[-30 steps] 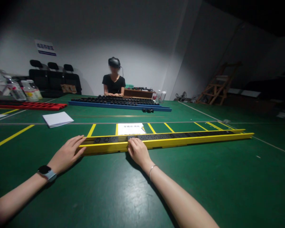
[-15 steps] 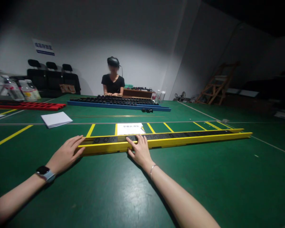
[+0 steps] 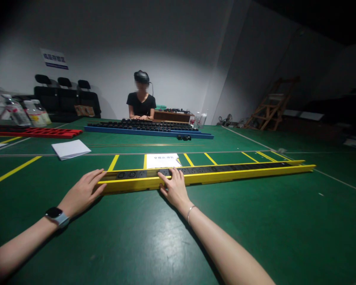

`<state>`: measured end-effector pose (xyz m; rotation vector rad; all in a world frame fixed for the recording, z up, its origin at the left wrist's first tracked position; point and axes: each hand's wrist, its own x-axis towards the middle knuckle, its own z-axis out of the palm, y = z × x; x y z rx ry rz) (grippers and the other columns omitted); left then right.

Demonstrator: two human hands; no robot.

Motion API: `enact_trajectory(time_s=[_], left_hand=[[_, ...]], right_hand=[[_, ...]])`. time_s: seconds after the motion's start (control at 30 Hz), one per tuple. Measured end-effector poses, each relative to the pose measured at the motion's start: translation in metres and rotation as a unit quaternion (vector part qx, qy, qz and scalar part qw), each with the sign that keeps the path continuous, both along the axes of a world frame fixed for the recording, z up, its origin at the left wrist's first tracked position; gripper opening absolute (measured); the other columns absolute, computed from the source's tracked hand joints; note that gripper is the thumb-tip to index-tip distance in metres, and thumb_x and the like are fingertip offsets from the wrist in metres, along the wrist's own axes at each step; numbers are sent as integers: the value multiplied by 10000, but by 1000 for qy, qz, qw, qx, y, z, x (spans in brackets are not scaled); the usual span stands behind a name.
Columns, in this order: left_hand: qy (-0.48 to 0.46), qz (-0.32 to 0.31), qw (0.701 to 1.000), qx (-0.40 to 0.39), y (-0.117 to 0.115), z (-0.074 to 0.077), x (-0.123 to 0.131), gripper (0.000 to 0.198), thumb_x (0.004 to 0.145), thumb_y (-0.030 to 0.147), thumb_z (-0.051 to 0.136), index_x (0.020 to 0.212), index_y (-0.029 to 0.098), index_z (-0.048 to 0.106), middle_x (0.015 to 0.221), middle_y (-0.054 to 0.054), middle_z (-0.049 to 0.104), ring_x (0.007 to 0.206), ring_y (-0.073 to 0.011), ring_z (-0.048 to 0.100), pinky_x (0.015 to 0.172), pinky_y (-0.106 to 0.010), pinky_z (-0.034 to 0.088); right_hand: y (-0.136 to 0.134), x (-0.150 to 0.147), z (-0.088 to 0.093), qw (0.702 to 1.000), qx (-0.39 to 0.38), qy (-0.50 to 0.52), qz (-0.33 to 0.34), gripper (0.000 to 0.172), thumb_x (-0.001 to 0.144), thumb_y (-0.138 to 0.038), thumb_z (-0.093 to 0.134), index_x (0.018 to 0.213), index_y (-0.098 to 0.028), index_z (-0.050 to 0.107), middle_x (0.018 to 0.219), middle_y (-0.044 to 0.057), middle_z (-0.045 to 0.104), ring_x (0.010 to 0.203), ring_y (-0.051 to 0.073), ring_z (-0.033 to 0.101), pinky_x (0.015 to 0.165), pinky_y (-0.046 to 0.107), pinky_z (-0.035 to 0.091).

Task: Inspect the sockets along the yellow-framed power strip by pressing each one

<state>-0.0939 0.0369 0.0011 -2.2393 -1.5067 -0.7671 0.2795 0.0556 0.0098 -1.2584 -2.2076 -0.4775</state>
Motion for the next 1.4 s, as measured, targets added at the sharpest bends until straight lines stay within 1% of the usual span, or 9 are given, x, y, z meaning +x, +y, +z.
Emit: enact_trajectory(time_s=[0.13, 0.5, 0.87, 1.07, 1.27, 1.4], left_hand=[[-4, -2, 1000, 2, 0, 0, 0, 592, 918, 548, 360, 1352, 169, 496, 1352, -146, 554, 1283, -294, 483, 1078, -487, 414], [9, 5, 1000, -7, 2, -2, -1, 594, 924, 522, 370, 1364, 136, 474, 1372, -147, 527, 1300, -288, 452, 1106, -470, 381], [5, 2, 1000, -2, 1, -1, -1, 605, 919, 531, 372, 1362, 134, 482, 1367, -149, 536, 1288, -291, 470, 1094, -469, 400], [-2, -3, 1000, 3, 1, -1, -1, 586, 917, 540, 367, 1359, 176, 489, 1356, -136, 551, 1277, -290, 486, 1084, -479, 408], [3, 3, 1000, -6, 1, 0, 0, 614, 918, 542, 359, 1347, 126, 498, 1362, -153, 540, 1284, -292, 471, 1098, -468, 391], [-2, 3, 1000, -3, 1, 1, 1, 607, 913, 555, 355, 1333, 146, 516, 1348, -146, 556, 1270, -287, 490, 1087, -467, 404]], right_hand=[[1, 0, 0, 1000, 4, 3, 3, 451, 861, -280, 602, 1309, -302, 559, 1311, 147, 460, 1273, 318, 365, 1041, 541, 300], [1, 0, -1, 1000, 11, 7, 9, 452, 859, -268, 601, 1309, -290, 559, 1316, 155, 439, 1271, 315, 363, 1033, 530, 312], [1, -1, -1, 1000, 10, 0, 3, 436, 876, -277, 588, 1310, -299, 558, 1334, 160, 448, 1287, 322, 361, 1042, 542, 307], [3, -1, -2, 1000, 10, 4, 5, 431, 877, -275, 600, 1305, -298, 562, 1330, 156, 456, 1290, 323, 363, 1040, 546, 316], [5, -1, -4, 1000, 11, 9, 6, 423, 876, -279, 607, 1297, -291, 572, 1328, 160, 463, 1288, 322, 373, 1035, 540, 331], [4, -2, -2, 1000, 10, 9, 3, 420, 864, -279, 621, 1283, -288, 585, 1326, 155, 473, 1280, 322, 379, 1032, 536, 332]])
